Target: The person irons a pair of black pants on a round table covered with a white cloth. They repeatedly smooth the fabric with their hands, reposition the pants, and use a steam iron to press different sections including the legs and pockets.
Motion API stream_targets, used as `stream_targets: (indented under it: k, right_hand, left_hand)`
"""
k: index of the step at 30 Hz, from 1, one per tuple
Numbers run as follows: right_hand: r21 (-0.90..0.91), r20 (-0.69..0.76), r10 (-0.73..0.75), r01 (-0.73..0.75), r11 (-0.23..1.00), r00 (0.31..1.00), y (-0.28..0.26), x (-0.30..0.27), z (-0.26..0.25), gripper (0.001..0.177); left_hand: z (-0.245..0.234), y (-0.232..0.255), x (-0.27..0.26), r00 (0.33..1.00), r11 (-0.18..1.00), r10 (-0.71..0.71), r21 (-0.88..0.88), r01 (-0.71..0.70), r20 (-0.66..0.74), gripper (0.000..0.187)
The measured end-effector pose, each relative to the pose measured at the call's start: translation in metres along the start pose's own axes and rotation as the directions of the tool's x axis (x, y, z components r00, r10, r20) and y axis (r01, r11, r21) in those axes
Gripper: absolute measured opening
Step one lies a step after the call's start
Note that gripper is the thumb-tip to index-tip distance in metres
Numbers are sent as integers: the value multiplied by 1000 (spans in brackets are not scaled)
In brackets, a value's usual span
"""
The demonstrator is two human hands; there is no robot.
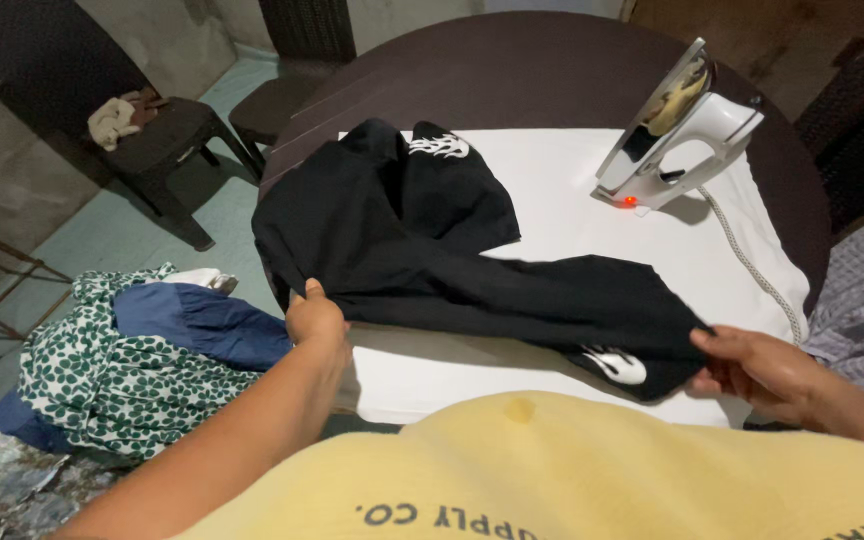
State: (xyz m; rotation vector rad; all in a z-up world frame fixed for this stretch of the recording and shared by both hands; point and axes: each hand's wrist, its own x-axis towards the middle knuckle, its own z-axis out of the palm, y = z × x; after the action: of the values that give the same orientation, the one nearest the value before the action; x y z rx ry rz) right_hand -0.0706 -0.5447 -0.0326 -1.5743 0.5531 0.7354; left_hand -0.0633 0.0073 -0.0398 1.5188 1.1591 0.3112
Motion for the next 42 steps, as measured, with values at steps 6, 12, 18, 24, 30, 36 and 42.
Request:
stream_targets:
  k: [6,12,18,24,30,36,42]
  right_hand:
    - [-379,116,209,-152,913,971,-18,-14,11,44]
    - [-150,-168,-106,81,985,980,-45,-16,44,41]
    - [-389,-261,-272,157,908,926,-32,11,56,42]
    - [-614,-261,-407,175,770,875,-22,31,50,47]
    - [-788,-218,-475,133,601,853,-19,29,56,58]
    - [-926,-117,-622,143,351,774,-13,19,63,55]
    - [-870,-31,-587,267,414,809,-15,19,54,47]
  left_hand:
    - [-6,0,-16,983,952,-70,-282,117,171,55]
    - [-1,-13,-4,934,810,-198,-486,327,299,45]
    - [8,-35,10,847,752,-100,-518,408,522,29]
    - [21,-22,-7,856,844,-109,-408,348,505,11]
    - [34,-9,-25,859,837,-157,-395,378,488,17]
    - [40,-9,-47,840,870,-179,-316,378,512,21]
    - [42,-10,-63,856,836,-124,-412,363,503,17]
